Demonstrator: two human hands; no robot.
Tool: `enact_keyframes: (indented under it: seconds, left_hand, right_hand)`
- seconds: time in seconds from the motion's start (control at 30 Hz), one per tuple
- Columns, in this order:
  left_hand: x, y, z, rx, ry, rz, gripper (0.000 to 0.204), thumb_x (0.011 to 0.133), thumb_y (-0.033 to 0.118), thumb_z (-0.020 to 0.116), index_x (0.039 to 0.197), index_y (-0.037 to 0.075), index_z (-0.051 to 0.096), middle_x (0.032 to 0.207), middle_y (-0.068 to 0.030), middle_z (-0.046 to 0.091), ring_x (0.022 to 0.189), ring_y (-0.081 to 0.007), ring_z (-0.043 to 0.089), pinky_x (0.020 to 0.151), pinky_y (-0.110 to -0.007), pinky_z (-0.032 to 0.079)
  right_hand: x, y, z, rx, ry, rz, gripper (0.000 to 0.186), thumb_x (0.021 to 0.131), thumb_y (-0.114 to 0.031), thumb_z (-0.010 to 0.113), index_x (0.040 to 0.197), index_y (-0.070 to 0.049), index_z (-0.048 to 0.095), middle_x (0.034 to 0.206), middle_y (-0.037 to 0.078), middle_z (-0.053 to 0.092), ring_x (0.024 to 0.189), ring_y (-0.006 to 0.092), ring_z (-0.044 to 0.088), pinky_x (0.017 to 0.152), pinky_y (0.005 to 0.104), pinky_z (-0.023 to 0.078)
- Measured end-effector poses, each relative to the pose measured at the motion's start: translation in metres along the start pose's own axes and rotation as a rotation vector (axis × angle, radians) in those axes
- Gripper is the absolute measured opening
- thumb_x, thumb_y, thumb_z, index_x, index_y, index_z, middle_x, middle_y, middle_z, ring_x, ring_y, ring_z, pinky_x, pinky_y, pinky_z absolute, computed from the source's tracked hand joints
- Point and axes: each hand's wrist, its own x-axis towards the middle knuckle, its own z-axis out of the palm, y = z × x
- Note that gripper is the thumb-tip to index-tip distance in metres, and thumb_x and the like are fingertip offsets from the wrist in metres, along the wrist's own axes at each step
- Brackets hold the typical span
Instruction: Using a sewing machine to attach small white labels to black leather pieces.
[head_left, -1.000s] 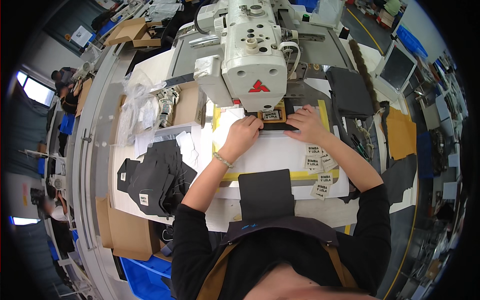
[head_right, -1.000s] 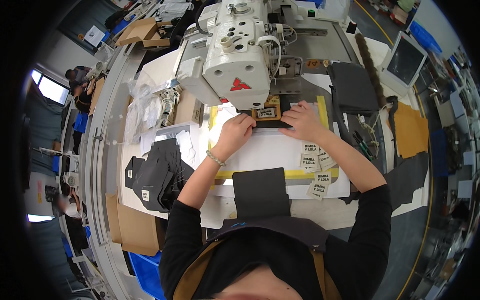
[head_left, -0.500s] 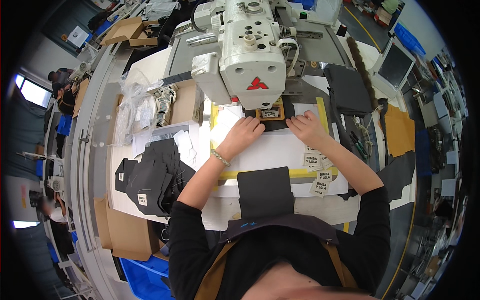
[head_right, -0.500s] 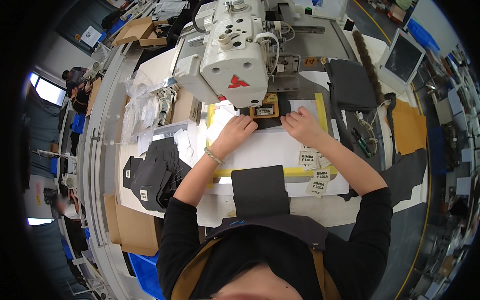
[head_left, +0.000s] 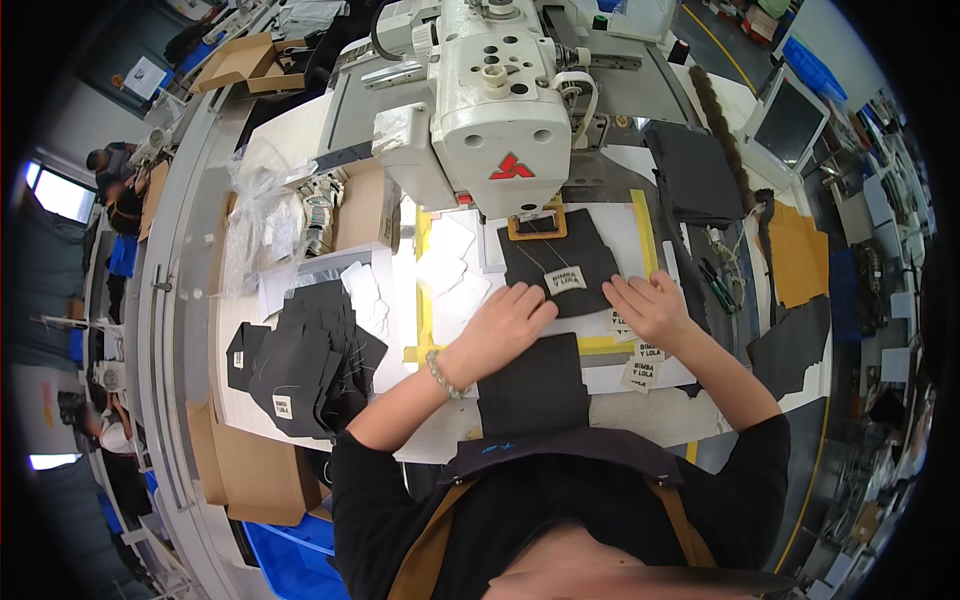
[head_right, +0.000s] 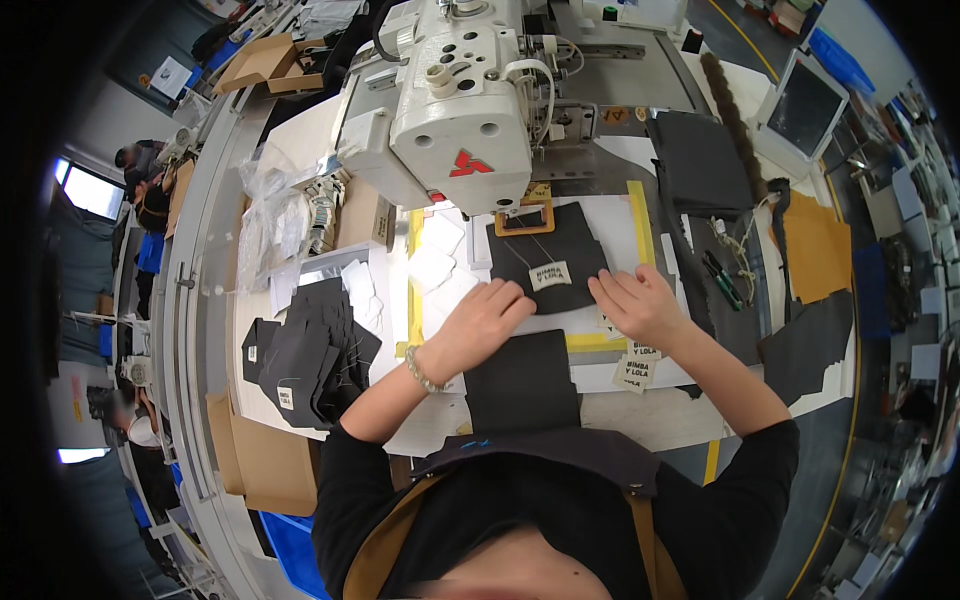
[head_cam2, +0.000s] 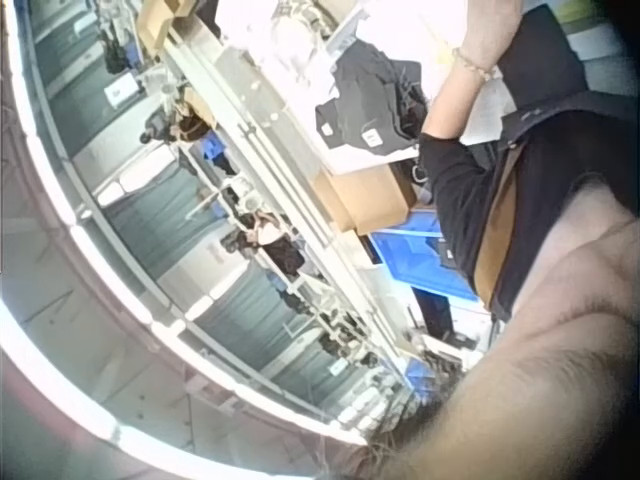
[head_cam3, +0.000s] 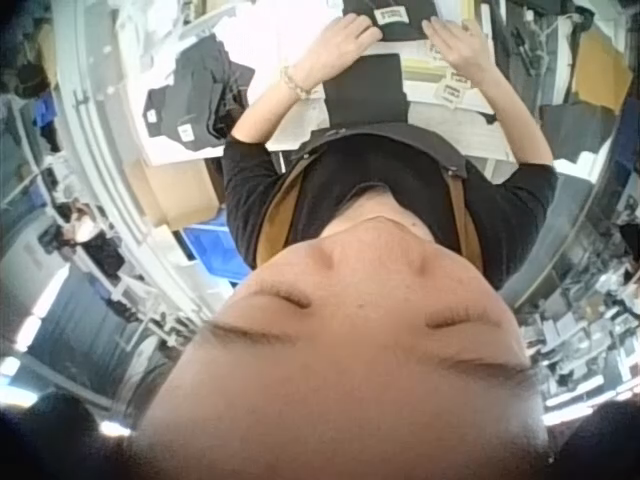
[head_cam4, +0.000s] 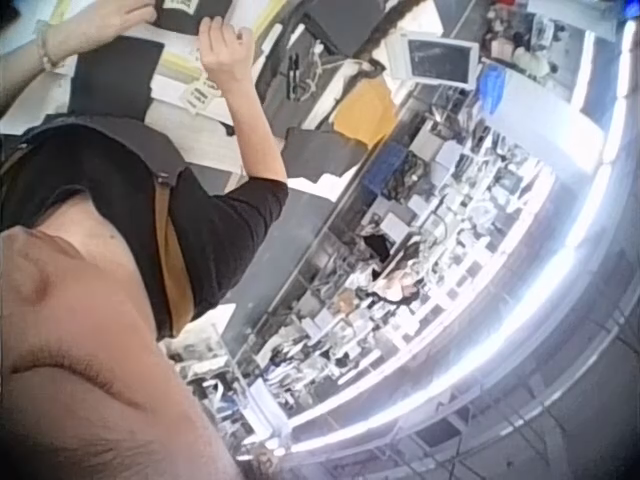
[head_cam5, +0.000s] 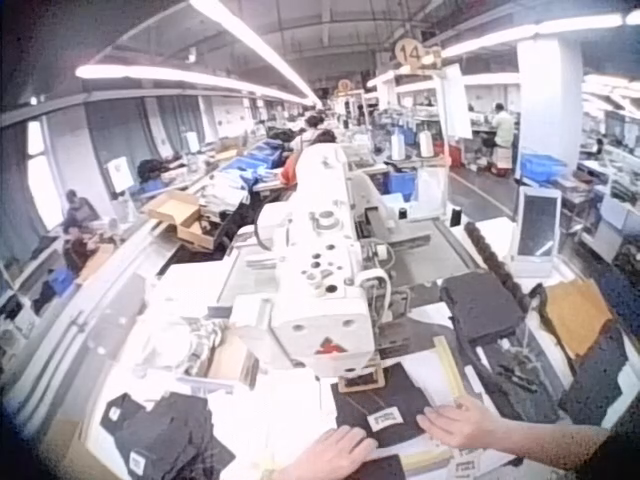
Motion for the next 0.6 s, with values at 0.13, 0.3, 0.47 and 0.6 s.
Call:
enact_keyframes:
  seconds: [0.13,0.3,0.47,0.6]
  left_hand:
    - [-0.013,0.041,-0.001,-0.137,-0.015,0.020,0.014,0.076,0.007,0.057,0.089,0.006,0.053,0.084,-0.0072,0.049,0.078,-0.0218,0.053,0.069,-0.032,0.045]
    - [-0.023,0.069,0.011,-0.482,-0.143,-0.078,0.029,0.072,-0.010,0.053,0.098,0.001,0.060,0.090,-0.0125,0.054,0.087,-0.0310,0.057,0.078,-0.038,0.049]
    - [-0.027,0.073,0.024,-0.501,-0.088,-0.208,0.028,0.075,-0.012,0.054,0.098,0.002,0.060,0.089,-0.0135,0.054,0.083,-0.0330,0.058,0.076,-0.040,0.050]
    - [-0.031,0.075,0.037,-0.394,-0.106,-0.209,0.022,0.077,-0.007,0.057,0.097,0.003,0.060,0.089,-0.0129,0.054,0.083,-0.0315,0.059,0.074,-0.039,0.050]
  right_hand:
    - [-0.020,-0.022,-0.014,0.051,0.016,0.009,0.029,0.076,-0.008,0.061,0.103,-0.002,0.069,0.103,0.010,0.069,0.084,0.0160,0.063,0.062,0.0299,0.041]
    - [-0.034,-0.034,-0.013,0.088,0.033,0.106,0.030,0.082,-0.015,0.068,0.111,-0.007,0.068,0.109,0.005,0.068,0.088,0.0143,0.061,0.071,0.0316,0.042]
    - [-0.083,0.006,-0.016,-0.189,0.098,0.733,0.028,0.082,-0.016,0.071,0.109,-0.009,0.068,0.098,0.002,0.064,0.087,0.0209,0.059,0.076,0.0356,0.043]
    - [-0.102,0.017,-0.025,-0.314,0.053,0.935,0.031,0.085,-0.018,0.069,0.114,-0.011,0.064,0.102,0.004,0.061,0.092,0.0240,0.058,0.078,0.0373,0.043]
